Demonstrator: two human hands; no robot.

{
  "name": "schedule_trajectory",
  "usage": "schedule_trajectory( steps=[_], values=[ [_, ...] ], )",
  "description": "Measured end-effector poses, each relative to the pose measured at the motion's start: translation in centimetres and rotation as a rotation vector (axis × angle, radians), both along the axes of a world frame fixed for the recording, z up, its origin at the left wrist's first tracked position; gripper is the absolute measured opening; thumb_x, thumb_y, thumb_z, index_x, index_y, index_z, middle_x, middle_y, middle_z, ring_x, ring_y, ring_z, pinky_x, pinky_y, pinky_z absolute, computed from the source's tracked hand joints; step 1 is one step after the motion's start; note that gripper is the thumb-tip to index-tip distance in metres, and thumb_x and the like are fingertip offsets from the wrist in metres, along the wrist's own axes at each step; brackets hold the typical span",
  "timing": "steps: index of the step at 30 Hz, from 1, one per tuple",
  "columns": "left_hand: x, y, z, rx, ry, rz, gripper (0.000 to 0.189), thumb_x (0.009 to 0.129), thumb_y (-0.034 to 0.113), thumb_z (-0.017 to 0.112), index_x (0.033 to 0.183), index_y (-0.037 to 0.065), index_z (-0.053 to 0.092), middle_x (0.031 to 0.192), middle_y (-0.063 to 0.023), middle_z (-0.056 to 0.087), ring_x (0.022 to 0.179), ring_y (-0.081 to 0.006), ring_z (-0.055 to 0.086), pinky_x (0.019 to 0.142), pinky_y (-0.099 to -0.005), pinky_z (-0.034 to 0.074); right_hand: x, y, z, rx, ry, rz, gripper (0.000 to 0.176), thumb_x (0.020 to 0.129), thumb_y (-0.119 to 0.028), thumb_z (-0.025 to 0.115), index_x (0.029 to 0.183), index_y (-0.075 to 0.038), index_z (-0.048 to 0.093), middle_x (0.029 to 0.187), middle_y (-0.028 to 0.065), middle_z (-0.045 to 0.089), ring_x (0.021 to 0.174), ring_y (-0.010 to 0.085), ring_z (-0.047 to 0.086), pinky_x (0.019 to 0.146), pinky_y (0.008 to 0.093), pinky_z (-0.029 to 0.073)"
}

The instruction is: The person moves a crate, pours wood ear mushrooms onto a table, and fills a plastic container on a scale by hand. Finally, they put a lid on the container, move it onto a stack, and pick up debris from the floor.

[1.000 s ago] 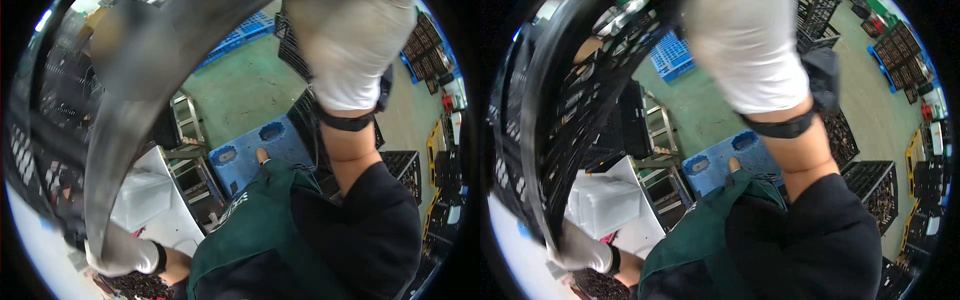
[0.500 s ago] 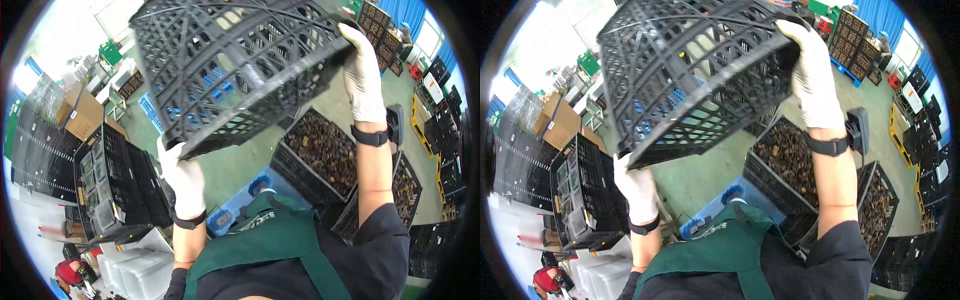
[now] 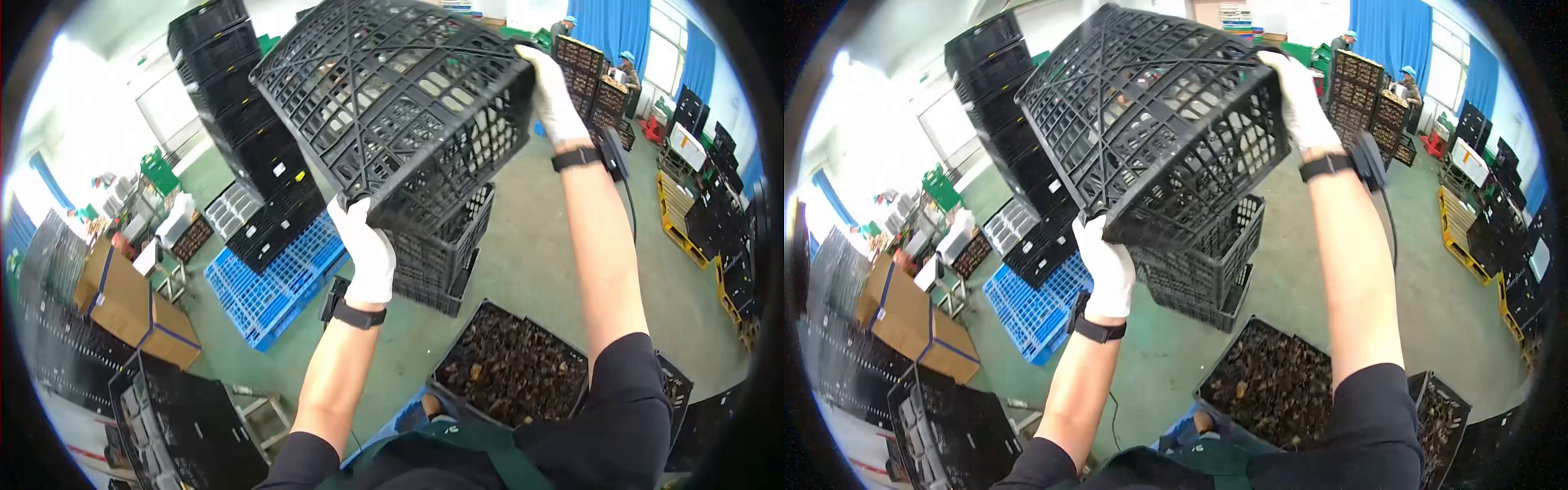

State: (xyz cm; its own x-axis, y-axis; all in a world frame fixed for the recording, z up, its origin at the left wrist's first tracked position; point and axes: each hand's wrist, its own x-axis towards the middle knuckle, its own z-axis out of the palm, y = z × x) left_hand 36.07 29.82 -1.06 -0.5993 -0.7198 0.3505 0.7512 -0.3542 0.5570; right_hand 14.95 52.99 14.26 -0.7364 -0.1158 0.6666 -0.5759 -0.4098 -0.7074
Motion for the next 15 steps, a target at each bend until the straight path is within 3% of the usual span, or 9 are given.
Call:
schedule_trajectory(
  steps=[1, 4, 6, 7, 8, 12, 14, 15],
  values=[
    [-3.0, 0.6, 0.1, 0.037, 0.003, 0.012, 0.024, 0.086, 0.005, 0.056, 0.109, 0.005, 0.051, 0.099, -0.0056, 0.054, 0.091, -0.0166, 0.053, 0.087, -0.0286, 0.043, -4.9, 0.5, -0.1, 0.125, -0.154, -0.067, 0.041, 0.086, -0.034, 0.067, 0.111, -0.001, 0.066, 0.107, 0.0067, 0.066, 0.101, 0.0158, 0.058, 0.089, 0.0280, 0.043],
    [-11.8, 2.7, -1.1, -0.047, -0.215, 0.215, 0.021, 0.086, 0.007, 0.057, 0.106, 0.003, 0.049, 0.096, -0.0061, 0.052, 0.092, -0.0157, 0.051, 0.085, -0.0299, 0.043, -8.2, 0.4, -0.8, 0.370, 0.077, -0.521, 0.062, 0.089, -0.044, 0.064, 0.128, 0.004, 0.057, 0.123, 0.0166, 0.062, 0.115, 0.0236, 0.055, 0.101, 0.0335, 0.040],
    [-17.4, 3.9, -2.1, -0.054, -0.389, 0.386, 0.030, 0.087, 0.018, 0.060, 0.106, 0.000, 0.046, 0.096, -0.0089, 0.051, 0.085, -0.0187, 0.050, 0.078, -0.0335, 0.044, -9.0, 1.8, -3.8, 0.521, 0.154, -0.481, 0.064, 0.089, -0.047, 0.065, 0.128, 0.003, 0.056, 0.123, 0.0181, 0.062, 0.115, 0.0243, 0.056, 0.101, 0.0341, 0.040],
    [-18.4, 4.6, -1.1, -0.031, -0.441, 0.270, 0.033, 0.088, 0.018, 0.061, 0.108, -0.003, 0.044, 0.105, -0.0131, 0.049, 0.094, -0.0220, 0.048, 0.086, -0.0360, 0.041, -7.3, 2.5, -5.9, 0.537, 0.096, -0.463, 0.057, 0.089, -0.043, 0.065, 0.124, 0.001, 0.060, 0.119, 0.0165, 0.065, 0.113, 0.0222, 0.058, 0.099, 0.0325, 0.042],
    [-19.0, 5.2, -0.3, -0.005, -0.496, 0.156, 0.037, 0.089, 0.018, 0.062, 0.110, -0.005, 0.042, 0.113, -0.0174, 0.047, 0.104, -0.0254, 0.046, 0.094, -0.0385, 0.038, -6.7, 4.4, -7.2, 0.815, -0.010, -0.335, 0.048, 0.097, -0.039, 0.056, 0.131, -0.005, 0.057, 0.128, 0.0059, 0.060, 0.120, 0.0163, 0.052, 0.102, 0.0320, 0.040],
    [-21.8, 8.0, -1.4, 0.075, -0.742, 0.251, 0.051, 0.091, 0.029, 0.059, 0.119, -0.009, 0.040, 0.127, -0.0264, 0.046, 0.115, -0.0328, 0.050, 0.097, -0.0450, 0.040, -0.8, 11.5, -16.0, 0.557, -0.306, -0.245, 0.035, 0.095, -0.031, 0.059, 0.119, -0.006, 0.066, 0.110, 0.0019, 0.068, 0.098, 0.0128, 0.060, 0.087, 0.0284, 0.046],
    [-27.4, 6.6, -8.4, -0.274, -1.031, 0.285, 0.053, 0.087, 0.028, 0.063, 0.118, -0.010, 0.042, 0.122, -0.0269, 0.052, 0.105, -0.0330, 0.057, 0.092, -0.0463, 0.044, 3.4, 15.2, -20.0, 0.458, -0.521, -0.241, 0.032, 0.096, -0.032, 0.056, 0.116, -0.009, 0.067, 0.109, -0.0001, 0.068, 0.098, 0.0103, 0.060, 0.085, 0.0277, 0.046],
    [-27.9, 7.1, -10.2, -0.332, -1.081, 0.324, 0.052, 0.086, 0.028, 0.064, 0.116, -0.010, 0.044, 0.118, -0.0269, 0.055, 0.100, -0.0330, 0.059, 0.090, -0.0467, 0.045, 5.5, 17.0, -22.4, 0.469, -0.581, -0.255, 0.032, 0.097, -0.032, 0.055, 0.115, -0.010, 0.068, 0.108, -0.0002, 0.068, 0.098, 0.0104, 0.061, 0.084, 0.0280, 0.046]
  ],
)
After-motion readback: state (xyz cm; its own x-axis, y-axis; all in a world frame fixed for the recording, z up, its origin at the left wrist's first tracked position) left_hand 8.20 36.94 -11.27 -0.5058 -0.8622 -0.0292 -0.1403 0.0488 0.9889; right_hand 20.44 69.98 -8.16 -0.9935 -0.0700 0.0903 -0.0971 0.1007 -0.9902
